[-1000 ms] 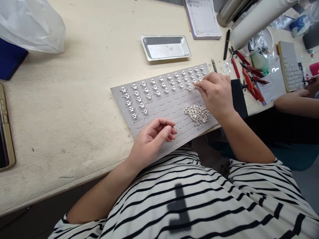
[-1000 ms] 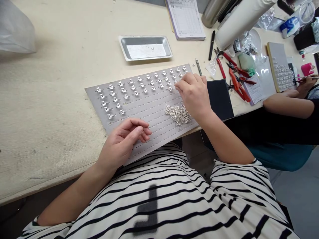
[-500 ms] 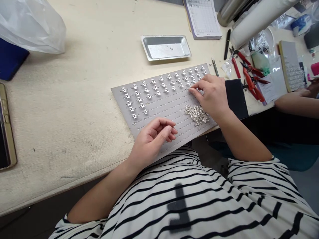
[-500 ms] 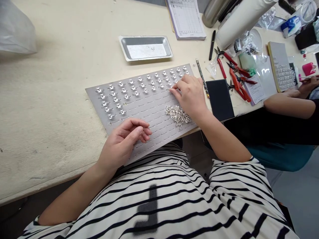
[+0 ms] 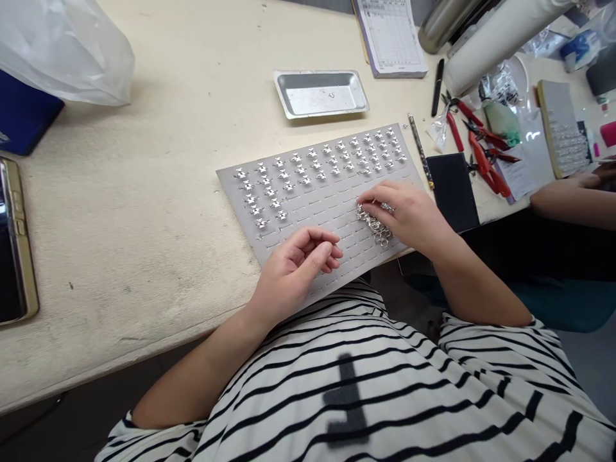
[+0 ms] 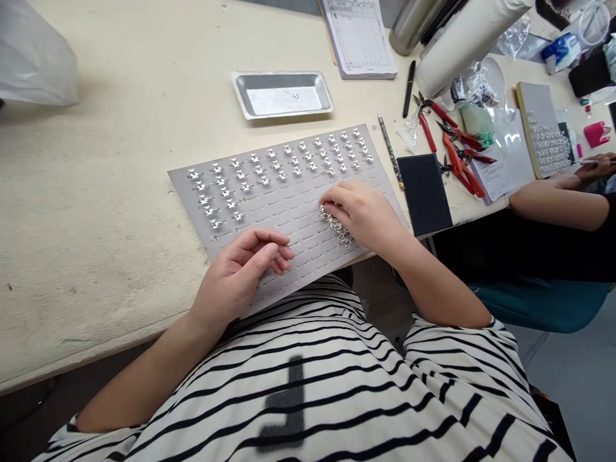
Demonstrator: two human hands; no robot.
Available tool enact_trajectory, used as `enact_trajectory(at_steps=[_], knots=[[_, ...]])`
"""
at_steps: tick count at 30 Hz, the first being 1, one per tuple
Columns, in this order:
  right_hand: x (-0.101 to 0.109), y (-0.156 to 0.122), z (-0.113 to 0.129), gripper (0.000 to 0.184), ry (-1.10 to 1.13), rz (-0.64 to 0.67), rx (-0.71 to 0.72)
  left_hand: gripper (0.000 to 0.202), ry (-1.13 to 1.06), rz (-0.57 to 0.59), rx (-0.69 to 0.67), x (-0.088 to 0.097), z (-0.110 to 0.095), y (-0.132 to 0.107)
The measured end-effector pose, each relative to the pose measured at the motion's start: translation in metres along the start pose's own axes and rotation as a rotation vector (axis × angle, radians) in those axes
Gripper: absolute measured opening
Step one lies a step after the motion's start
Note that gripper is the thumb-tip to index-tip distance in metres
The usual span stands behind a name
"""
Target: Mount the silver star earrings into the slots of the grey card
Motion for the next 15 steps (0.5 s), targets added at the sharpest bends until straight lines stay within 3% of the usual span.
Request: enact_trajectory(at_steps=[5,8,12,15], knots=[[0.005,0.001,-0.003,0.011,0.189,-0.030,-0.081,0.025,0.011,0.012,-0.005,-0.001,0.001,0.001],[0.006,-0.004,0.007,0.011,0.346,-0.039,-0.105,0.027,-0.037,0.004,-0.008,-0.003,0.000,0.001],[-0.004,-0.013,0.040,0.013,0.441,0.013,0.016,0.043,-0.146,0.042,0.044,-0.007,0.004,0.004],[-0.007,-0.016,0.058,0.025,0.394,0.003,0.115,0.038,-0.182,0.082,0.075,-0.007,0.008,0.005]])
Point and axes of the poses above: each hand's wrist, its own y-axis towards the middle knuckle, its own x-axis out of the back of the hand, z = x × y, the point moved 9 cm from there along y, towards the middle knuckle, and after that the axes turned 2 degrees about -x, right-handed, at the moved point
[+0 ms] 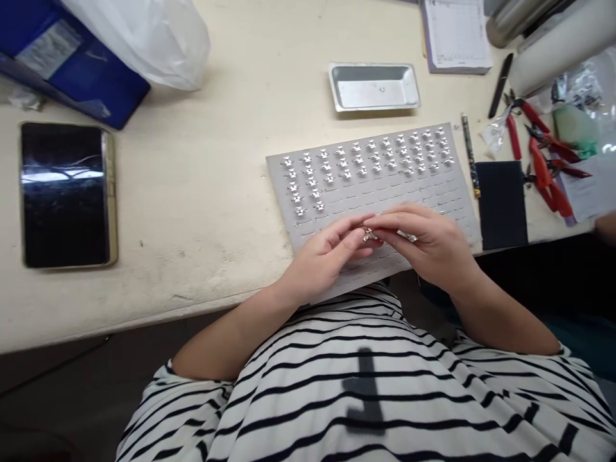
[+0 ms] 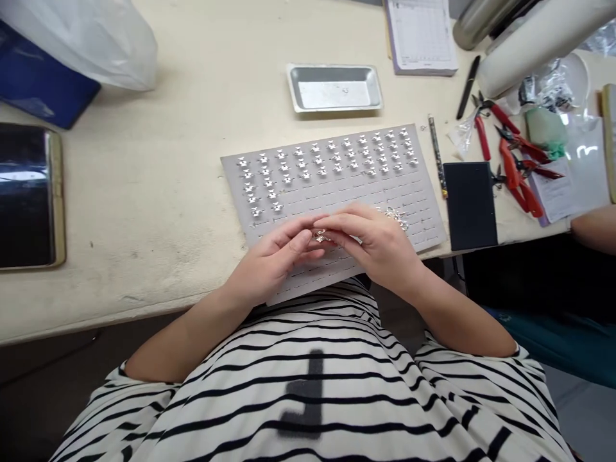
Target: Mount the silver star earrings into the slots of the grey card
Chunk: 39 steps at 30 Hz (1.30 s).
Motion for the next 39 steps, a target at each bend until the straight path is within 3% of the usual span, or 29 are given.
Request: enact_trajectory(at_steps=[4,7,13,19,24,28,32,36,39], knots=[[-0.002,-0.001,-0.004,0.023,0.072,-0.055,-0.057,0.028,-0.002,0.004,-0.050,0.002,-0.001,0.001],[0.003,-0.005,-0.013,0.014,0.195,-0.176,-0.123,0.026,0.037,0.004,-0.070,0.002,-0.002,0.001],[-0.003,-0.011,-0.012,0.013,0.282,-0.301,-0.104,0.018,0.176,-0.027,-0.092,0.005,-0.008,0.001],[0.004,-0.025,0.012,0.028,-0.044,-0.404,0.142,0.029,0.066,-0.066,-0.019,0.009,-0.005,0.001],[-0.002,-0.023,0.018,0.027,-0.098,-0.311,0.135,0.027,0.129,-0.079,-0.053,0.010,-0.006,0.000],[0.017,-0.006,0.003,0.014,-0.102,-0.302,0.069,0.025,0.078,-0.063,-0.096,0.011,-0.003,0.001],[0.044,0.024,-0.035,0.009,-0.229,-0.320,-0.037,0.035,0.002,-0.028,-0.118,0.008,-0.002,0.002],[0.046,0.048,-0.069,0.006,-0.360,-0.238,-0.155,0.027,-0.034,-0.002,-0.061,0.003,-0.001,0.001],[0.040,0.055,-0.078,0.008,-0.401,-0.194,-0.193,0.021,-0.069,-0.018,-0.045,0.003,-0.002,0.000]])
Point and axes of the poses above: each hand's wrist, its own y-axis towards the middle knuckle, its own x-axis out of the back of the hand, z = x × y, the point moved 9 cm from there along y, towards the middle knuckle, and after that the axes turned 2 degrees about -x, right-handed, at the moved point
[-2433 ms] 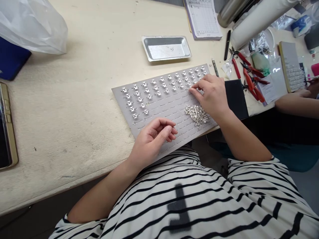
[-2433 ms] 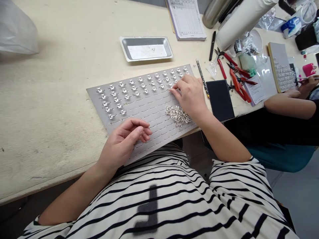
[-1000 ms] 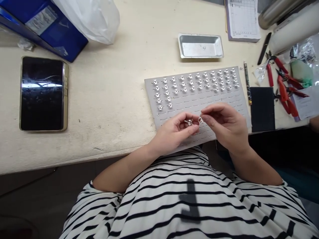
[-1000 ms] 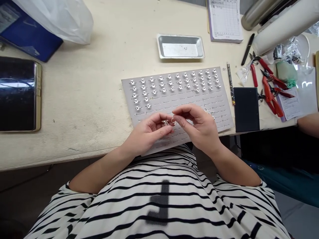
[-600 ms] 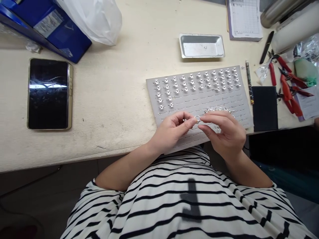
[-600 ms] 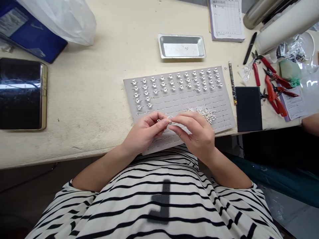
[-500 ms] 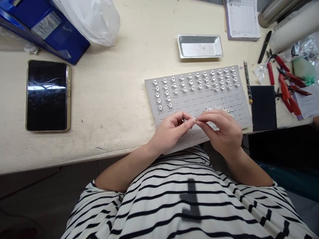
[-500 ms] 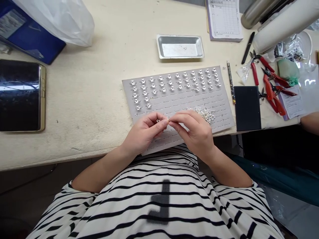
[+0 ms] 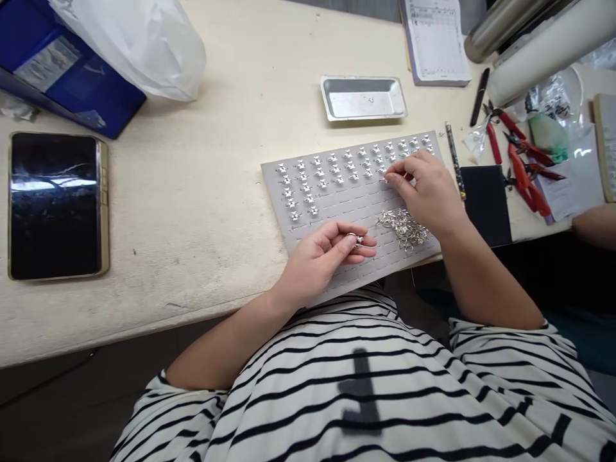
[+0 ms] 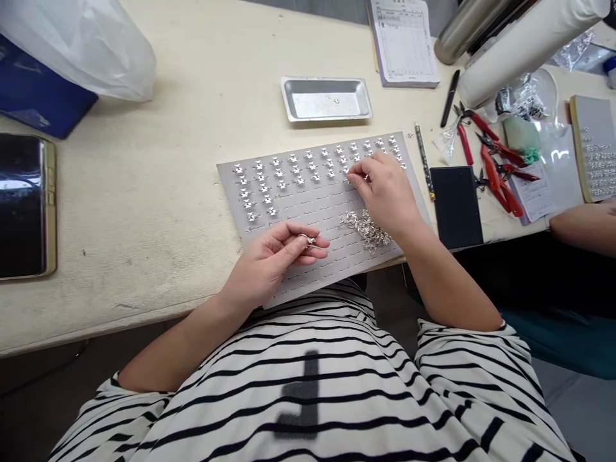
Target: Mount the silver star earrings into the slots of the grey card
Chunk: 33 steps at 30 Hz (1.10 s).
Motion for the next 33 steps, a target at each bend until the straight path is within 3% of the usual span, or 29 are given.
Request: enact_trajectory(at_steps=[8,11,16,22,28,33], knots=[[-0.003,0.001,0.006,0.005,-0.027,-0.044,0.049,0.020,0.033,-0.033,-0.094,0.006,-0.003,0.003],[0.007,-0.005,0.011,0.008,0.003,-0.114,0.074,0.020,-0.028,-0.038,-0.056,0.007,0.001,0.004],[0.032,-0.042,0.049,0.004,0.104,-0.238,0.216,0.016,-0.140,-0.038,0.014,0.004,0.004,0.002],[0.022,-0.084,0.098,0.021,0.179,-0.105,0.441,0.013,-0.219,-0.078,0.011,0.007,0.005,0.003],[0.010,-0.081,0.098,0.017,0.096,-0.086,0.416,0.019,-0.218,-0.092,0.018,0.008,0.008,0.004],[0.013,-0.079,0.097,0.015,0.162,-0.104,0.364,0.019,-0.174,-0.064,-0.056,0.009,0.006,0.004]])
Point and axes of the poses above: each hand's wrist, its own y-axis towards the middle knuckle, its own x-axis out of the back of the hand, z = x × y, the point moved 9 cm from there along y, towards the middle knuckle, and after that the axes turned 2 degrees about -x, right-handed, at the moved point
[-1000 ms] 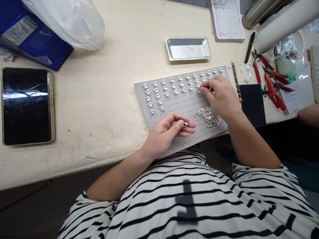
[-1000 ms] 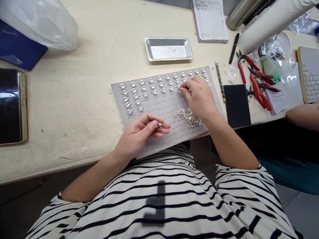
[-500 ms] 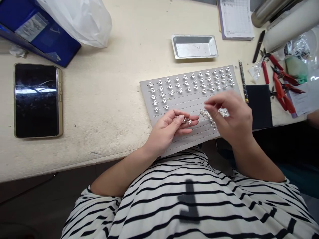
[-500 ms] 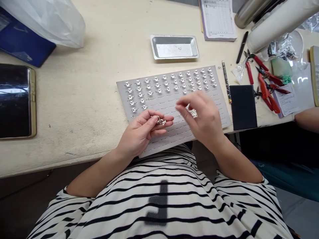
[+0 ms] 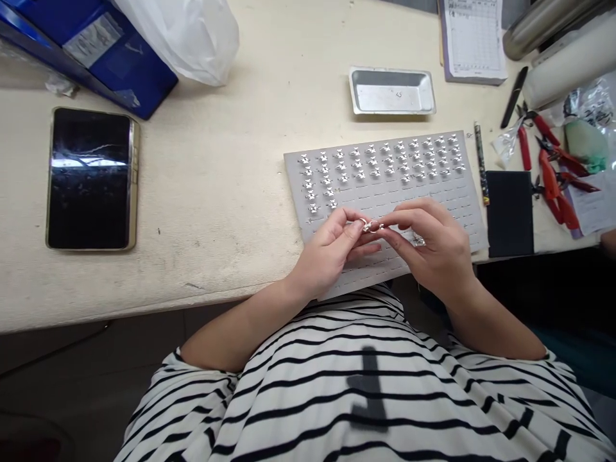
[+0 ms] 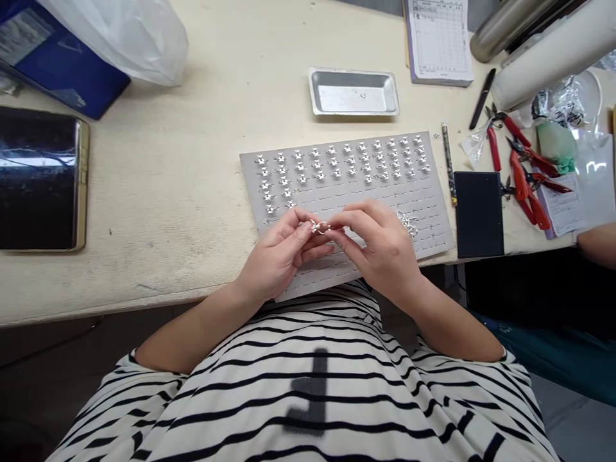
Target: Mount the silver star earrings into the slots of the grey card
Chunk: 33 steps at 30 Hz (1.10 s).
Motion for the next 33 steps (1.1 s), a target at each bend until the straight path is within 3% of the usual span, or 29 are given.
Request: enact_trajectory(at_steps=[5,10,14,19,23,33], knots=[[0.006,-0.007,-0.004,0.021,0.064,-0.039,-0.117,0.013,0.162,-0.012,-0.160,0.003,-0.012,0.001],[0.015,-0.005,-0.017,0.015,0.013,-0.103,-0.160,0.019,0.145,-0.054,-0.096,0.003,-0.011,0.000],[0.019,0.011,-0.046,0.013,-0.099,-0.126,-0.190,0.020,0.141,-0.024,-0.060,-0.002,-0.011,0.000],[-0.001,0.028,-0.077,0.006,-0.195,0.003,-0.171,0.016,0.148,-0.004,-0.053,-0.003,-0.012,0.000],[-0.013,0.030,-0.081,0.008,-0.242,0.058,-0.134,0.013,0.128,-0.008,-0.055,-0.004,-0.012,-0.001],[-0.020,0.033,-0.082,0.010,-0.306,0.107,-0.121,0.019,0.147,-0.038,-0.029,0.000,-0.008,-0.001]])
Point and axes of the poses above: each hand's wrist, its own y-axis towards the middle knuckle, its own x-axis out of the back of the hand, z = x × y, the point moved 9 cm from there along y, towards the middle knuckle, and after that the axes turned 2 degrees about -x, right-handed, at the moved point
